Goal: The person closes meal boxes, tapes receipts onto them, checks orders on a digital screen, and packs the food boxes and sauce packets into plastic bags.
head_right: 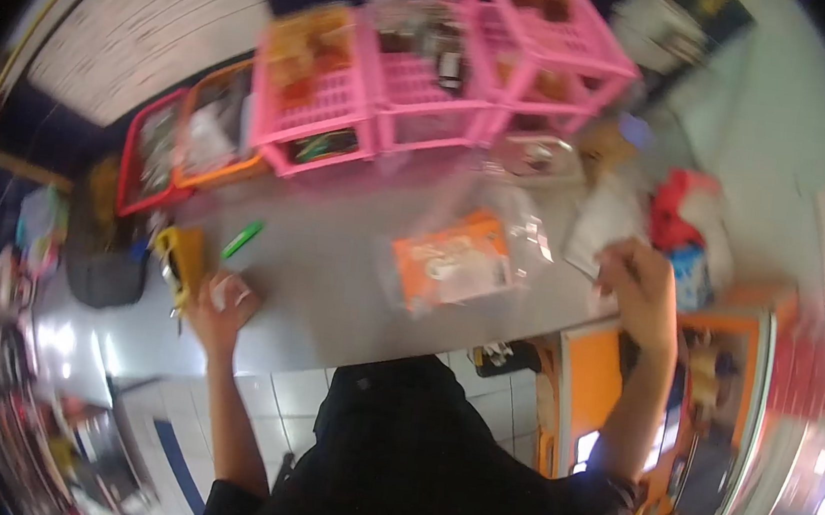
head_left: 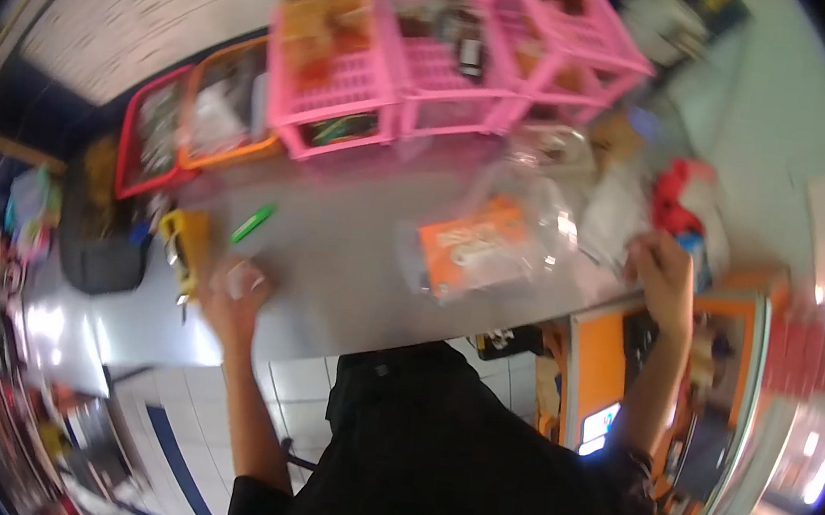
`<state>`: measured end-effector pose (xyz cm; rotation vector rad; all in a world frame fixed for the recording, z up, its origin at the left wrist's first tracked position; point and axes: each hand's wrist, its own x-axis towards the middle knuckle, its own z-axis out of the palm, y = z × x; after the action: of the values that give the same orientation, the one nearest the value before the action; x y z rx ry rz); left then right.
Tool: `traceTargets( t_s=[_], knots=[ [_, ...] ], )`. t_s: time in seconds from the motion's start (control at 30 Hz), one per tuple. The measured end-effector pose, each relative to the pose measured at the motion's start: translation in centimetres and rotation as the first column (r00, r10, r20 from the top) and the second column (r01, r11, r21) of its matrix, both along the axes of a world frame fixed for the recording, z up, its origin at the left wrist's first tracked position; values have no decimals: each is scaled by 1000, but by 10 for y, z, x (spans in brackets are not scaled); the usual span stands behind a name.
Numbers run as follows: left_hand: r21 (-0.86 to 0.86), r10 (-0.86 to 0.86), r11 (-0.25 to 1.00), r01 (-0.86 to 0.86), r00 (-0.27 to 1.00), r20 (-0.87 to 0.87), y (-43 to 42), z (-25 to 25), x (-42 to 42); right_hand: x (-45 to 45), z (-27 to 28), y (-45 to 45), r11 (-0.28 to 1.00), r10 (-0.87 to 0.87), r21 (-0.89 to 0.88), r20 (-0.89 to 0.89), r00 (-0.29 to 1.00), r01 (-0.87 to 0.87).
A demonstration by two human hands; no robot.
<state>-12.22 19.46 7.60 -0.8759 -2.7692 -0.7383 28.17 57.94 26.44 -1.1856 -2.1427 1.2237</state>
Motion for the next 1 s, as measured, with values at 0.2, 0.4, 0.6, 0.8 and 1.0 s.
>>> traceTargets(
  t_s=[0.2,0.4,0.6,0.8,1.0],
  knots=[
    [-282,108,945,-164,973,-205,-26,-96,-32,41,-70,52,868,-286,478,266,920,132],
    [-455,445,834,-312,868,219,11,-75,22,-105,0,-66,947,184,319,-438,880,-40],
    [-67,438,896,-438,853,282,-15,-33,51,-322,-136,-110,811,-10,-537,-409,912,-232],
    [273,481,746,-608,775,410,-117,-38,67,-372,-286,-30,901,-429,57,-25,903,430],
    [350,325,762,-545,790,520,-138,-2,50,-294,-164,-80,974,-224,96,295,929,204]
  ],
)
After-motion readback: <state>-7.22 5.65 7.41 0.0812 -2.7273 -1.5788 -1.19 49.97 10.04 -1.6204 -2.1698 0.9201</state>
